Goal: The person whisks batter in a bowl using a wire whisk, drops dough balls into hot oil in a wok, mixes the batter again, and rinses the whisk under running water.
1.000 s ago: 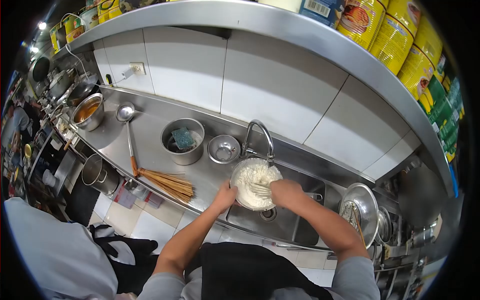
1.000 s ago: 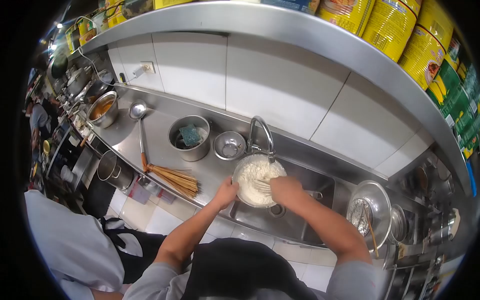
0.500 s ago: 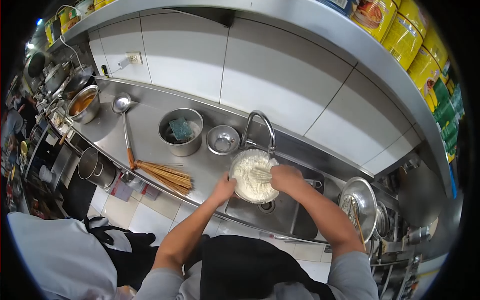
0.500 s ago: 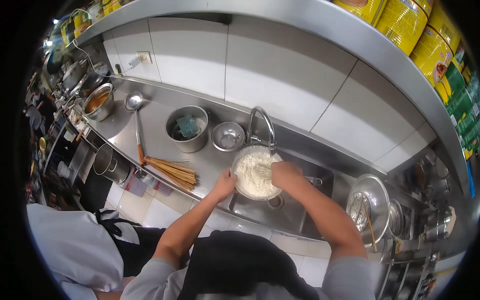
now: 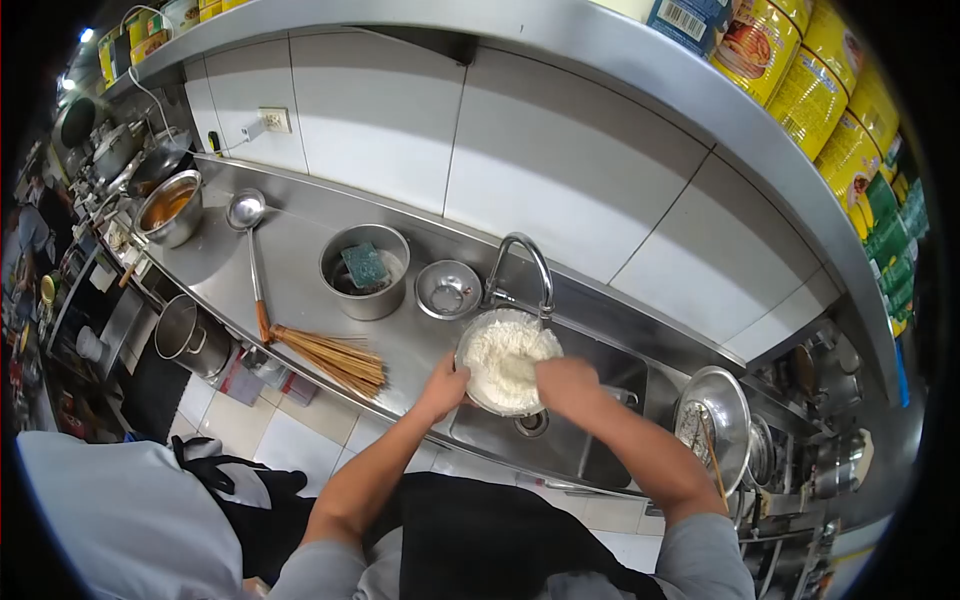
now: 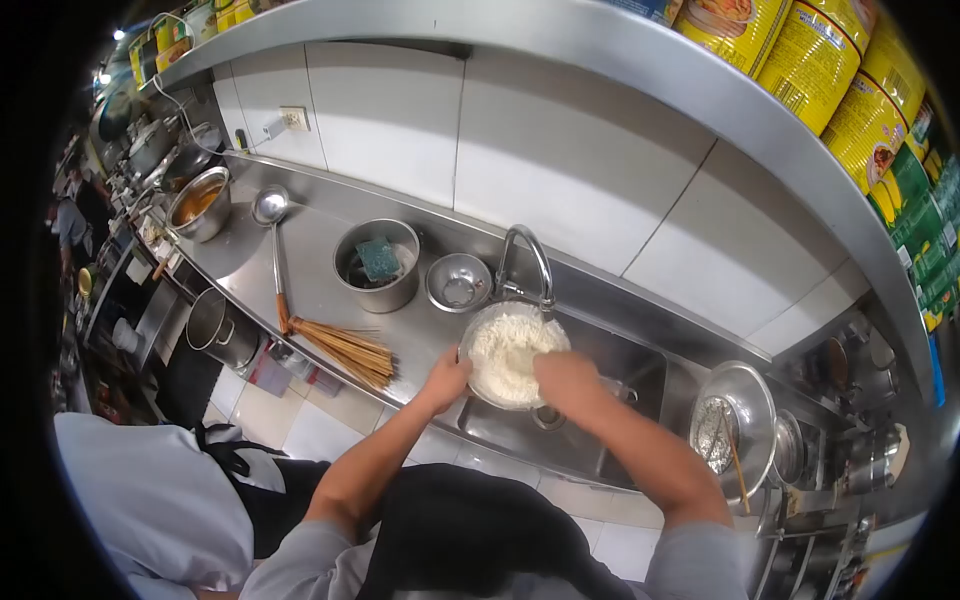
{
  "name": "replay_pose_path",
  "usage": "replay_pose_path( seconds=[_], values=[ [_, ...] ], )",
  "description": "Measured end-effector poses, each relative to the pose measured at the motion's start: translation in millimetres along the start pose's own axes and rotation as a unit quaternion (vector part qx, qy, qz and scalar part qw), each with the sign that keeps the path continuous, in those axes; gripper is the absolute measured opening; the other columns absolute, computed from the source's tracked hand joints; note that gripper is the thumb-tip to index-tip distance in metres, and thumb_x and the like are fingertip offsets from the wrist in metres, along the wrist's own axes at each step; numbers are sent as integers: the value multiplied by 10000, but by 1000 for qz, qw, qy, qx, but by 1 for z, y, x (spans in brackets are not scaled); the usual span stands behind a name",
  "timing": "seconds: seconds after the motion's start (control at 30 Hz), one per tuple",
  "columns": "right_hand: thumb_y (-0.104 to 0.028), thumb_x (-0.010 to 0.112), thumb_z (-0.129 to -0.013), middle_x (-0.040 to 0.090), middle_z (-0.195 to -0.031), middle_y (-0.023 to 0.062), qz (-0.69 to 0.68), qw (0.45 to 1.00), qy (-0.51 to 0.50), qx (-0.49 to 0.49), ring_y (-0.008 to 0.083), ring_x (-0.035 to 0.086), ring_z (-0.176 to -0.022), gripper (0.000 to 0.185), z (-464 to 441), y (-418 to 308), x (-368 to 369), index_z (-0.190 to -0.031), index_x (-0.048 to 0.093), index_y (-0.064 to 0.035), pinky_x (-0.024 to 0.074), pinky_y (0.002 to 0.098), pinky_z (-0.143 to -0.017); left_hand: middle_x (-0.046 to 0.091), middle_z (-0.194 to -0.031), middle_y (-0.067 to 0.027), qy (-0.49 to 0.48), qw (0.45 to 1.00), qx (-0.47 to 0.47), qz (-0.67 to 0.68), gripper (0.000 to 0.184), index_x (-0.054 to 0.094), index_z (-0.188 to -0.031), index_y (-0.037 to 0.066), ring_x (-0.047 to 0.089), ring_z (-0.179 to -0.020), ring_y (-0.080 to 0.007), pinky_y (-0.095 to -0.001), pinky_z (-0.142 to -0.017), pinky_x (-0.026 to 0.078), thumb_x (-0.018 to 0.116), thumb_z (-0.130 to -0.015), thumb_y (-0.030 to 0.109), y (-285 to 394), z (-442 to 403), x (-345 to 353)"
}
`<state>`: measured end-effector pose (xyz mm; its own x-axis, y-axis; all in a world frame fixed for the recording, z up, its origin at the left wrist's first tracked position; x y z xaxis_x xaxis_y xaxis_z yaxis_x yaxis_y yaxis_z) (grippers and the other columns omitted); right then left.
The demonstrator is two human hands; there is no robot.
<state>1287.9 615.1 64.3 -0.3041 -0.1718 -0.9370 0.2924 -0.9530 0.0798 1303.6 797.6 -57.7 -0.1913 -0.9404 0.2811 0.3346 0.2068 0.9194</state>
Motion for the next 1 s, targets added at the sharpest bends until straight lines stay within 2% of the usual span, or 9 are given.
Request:
replay_pose_path(
  seconds=[0.1,0.5,0.57,0.7,0.73,0.77,0.87,0.97,1.0],
  values=[
    [-154,579,-778,695,-899,214,-99,995,2,-3,365,691,-850,215,-9,-11,-10,-886,703,-16,549,466,-757,574,-1188,-185,39,998,-22,38,466,410,-1338,-45,645,-985,-269,-380,-726,602,435,-887,68,-21,12,-15],
    [-163,565,-816,687,-948,241,-11,997,-23,-76,384,682,-903,256,-34,-69,1,-947,692,16,539,491,-792,560,-1203,-173,112,992,-4,62,473,403,-1361,-19,614,-1053,-253,-376,-758,601,428,-892,39,-32,37,-70],
    [-171,569,-816,687,-949,238,-93,995,-37,-28,385,683,-894,264,-47,-66,-6,-952,689,21,545,486,-782,549,-1228,-193,114,987,34,110,470,373,-1367,-10,656,-972,-286,-386,-616,623,434,-902,35,-47,38,-72],
    [-203,588,-822,686,-945,237,-18,997,-23,-66,376,684,-891,277,-36,-83,1,-957,691,16,548,484,-765,602,-1139,-180,138,987,-28,71,450,375,-1350,-45,682,-834,-237,-330,-576,619,513,-952,113,-30,54,-79],
    [-203,588,-822,686,-945,237,-18,998,-28,-60,376,684,-891,277,-40,-79,2,-957,691,16,548,484,-765,629,-980,-148,192,981,24,-7,343,466,-1225,-56,662,-689,-191,-300,-516,596,534,-964,157,-24,56,-87],
    [-203,593,-818,688,-938,234,-49,998,-32,-32,381,685,-891,271,-49,-73,2,-949,693,13,548,483,-767,629,-980,-148,187,982,18,-6,343,466,-1225,-56,662,-689,-191,-300,-516,596,534,-964,157,-29,55,-89],
    [-199,601,-812,692,-930,229,-46,998,-30,-27,388,685,-889,258,-38,-83,-2,-930,697,9,550,480,-771,569,-790,-90,174,982,16,70,161,497,-927,-11,626,-601,-168,-305,-467,567,541,-953,142,-30,54,-91],
    [-191,610,-809,693,-928,227,-42,998,-36,-25,390,686,-887,247,-45,-80,-9,-929,698,7,549,480,-777,561,-759,-92,107,982,-127,95,153,489,-922,-18,620,-574,-178,-317,-473,571,544,-946,124,-36,72,-71],
    [-185,615,-809,694,-928,227,-75,996,-43,-5,390,686,-885,244,-48,-77,-7,-938,698,6,548,480,-781,551,-708,-90,115,984,-117,73,166,488,-913,-16,614,-534,-187,-322,-476,574,564,-935,130,-29,72,-74]
  ],
)
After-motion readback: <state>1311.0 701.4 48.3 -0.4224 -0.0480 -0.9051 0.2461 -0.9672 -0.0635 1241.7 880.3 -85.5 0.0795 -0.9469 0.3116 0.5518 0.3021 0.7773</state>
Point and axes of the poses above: each hand's wrist, its own z-axis away from the middle knuckle, its own x-axis out of the palm, y = z × x, the point moved 5 cm from there along -z, towards the middle knuckle
